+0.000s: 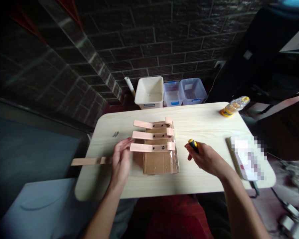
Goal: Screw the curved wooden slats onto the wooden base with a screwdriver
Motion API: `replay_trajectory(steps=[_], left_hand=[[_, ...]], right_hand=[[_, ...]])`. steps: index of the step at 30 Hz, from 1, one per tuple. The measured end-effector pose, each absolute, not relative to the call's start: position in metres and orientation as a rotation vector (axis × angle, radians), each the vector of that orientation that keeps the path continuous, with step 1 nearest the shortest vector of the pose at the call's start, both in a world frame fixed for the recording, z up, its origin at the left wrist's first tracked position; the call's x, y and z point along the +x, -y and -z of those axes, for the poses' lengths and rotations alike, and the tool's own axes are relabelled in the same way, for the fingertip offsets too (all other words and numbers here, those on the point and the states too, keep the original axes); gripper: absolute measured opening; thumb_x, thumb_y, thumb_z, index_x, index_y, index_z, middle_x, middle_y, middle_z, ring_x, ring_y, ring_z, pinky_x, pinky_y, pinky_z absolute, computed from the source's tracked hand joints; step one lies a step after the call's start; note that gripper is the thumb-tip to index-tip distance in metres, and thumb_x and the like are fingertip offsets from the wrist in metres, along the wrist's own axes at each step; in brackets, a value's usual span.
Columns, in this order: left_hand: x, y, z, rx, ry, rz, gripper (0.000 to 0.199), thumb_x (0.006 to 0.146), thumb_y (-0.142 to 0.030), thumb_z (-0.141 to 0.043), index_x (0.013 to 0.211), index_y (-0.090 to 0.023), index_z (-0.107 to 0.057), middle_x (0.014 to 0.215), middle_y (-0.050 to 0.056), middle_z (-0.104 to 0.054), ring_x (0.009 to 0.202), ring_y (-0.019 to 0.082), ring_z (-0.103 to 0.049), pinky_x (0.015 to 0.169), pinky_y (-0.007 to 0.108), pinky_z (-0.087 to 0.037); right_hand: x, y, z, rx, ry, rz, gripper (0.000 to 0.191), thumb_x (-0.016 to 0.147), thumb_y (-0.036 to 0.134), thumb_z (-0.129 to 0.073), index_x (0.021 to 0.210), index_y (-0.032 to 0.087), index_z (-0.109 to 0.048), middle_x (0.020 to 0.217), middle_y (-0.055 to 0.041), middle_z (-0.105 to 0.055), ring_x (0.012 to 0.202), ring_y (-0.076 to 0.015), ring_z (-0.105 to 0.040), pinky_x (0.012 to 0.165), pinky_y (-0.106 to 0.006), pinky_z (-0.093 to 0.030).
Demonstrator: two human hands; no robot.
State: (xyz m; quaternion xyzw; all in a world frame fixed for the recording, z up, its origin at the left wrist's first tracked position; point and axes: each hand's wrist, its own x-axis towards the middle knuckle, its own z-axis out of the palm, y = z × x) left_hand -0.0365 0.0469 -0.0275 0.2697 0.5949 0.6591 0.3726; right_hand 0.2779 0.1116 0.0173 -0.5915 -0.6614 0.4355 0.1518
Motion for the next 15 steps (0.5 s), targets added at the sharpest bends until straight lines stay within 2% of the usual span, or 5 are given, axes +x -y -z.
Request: replay_trajectory(steps=[4, 7, 10, 12, 15], left_hand=[[-0.044, -0.086, 0.034, 0.617, -1.344, -1.627, 0.033, 0.089, -0.033, -0.066, 0.120, -0.023, -0.067, 0.147, 0.009, -0.068, 0.141, 0.023, -0.061, 0.118, 0.034, -0.048], [-0.051, -0.123, 0.027, 0.541, -1.256, -1.563, 0.039, 0.089, -0.039, -0.059, 0.124, -0.022, -0.066, 0.144, 0.009, -0.071, 0.139, 0.024, -0.063, 0.117, 0.037, -0.049], [-0.053, -0.144, 0.019, 0.508, -1.171, -1.416, 0.043, 0.091, -0.043, -0.055, 0.122, -0.017, -0.070, 0.130, 0.013, -0.078, 0.124, 0.030, -0.072, 0.110, 0.045, -0.055], [-0.050, -0.146, 0.016, 0.493, -1.140, -1.339, 0.043, 0.092, -0.043, -0.055, 0.118, -0.014, -0.073, 0.122, 0.015, -0.081, 0.116, 0.032, -0.075, 0.106, 0.047, -0.056], [-0.045, -0.136, 0.016, 0.477, -1.112, -1.316, 0.040, 0.093, -0.042, -0.055, 0.111, -0.012, -0.075, 0.114, 0.014, -0.082, 0.116, 0.032, -0.075, 0.107, 0.044, -0.056]], right_hand=[[0.275, -0.090, -0.008, -1.650, 1.756, -1.367, 0.041, 0.091, 0.059, -0.067, 0.074, 0.022, -0.073, 0.062, -0.0022, -0.071, 0.052, -0.0174, -0.061, 0.053, -0.030, -0.049], [0.266, -0.053, -0.005, -1.643, 1.525, -1.437, 0.050, 0.095, 0.061, -0.063, 0.122, 0.019, -0.069, 0.075, -0.0033, -0.077, 0.054, -0.0196, -0.068, 0.052, -0.032, -0.054], [0.251, -0.009, -0.002, -1.585, 1.273, -1.532, 0.070, 0.098, 0.069, -0.055, 0.148, 0.020, -0.051, 0.112, -0.0169, -0.080, 0.087, -0.0313, -0.082, 0.056, -0.039, -0.063], [0.239, 0.014, 0.000, -1.519, 1.138, -1.566, 0.073, 0.098, 0.070, -0.055, 0.153, 0.023, -0.045, 0.132, -0.0205, -0.075, 0.110, -0.0344, -0.081, 0.078, -0.048, -0.069], [0.227, 0.028, 0.003, -1.461, 1.002, -1.550, 0.072, 0.099, 0.070, -0.056, 0.156, 0.026, -0.045, 0.145, -0.0199, -0.069, 0.128, -0.0348, -0.073, 0.095, -0.052, -0.067]])
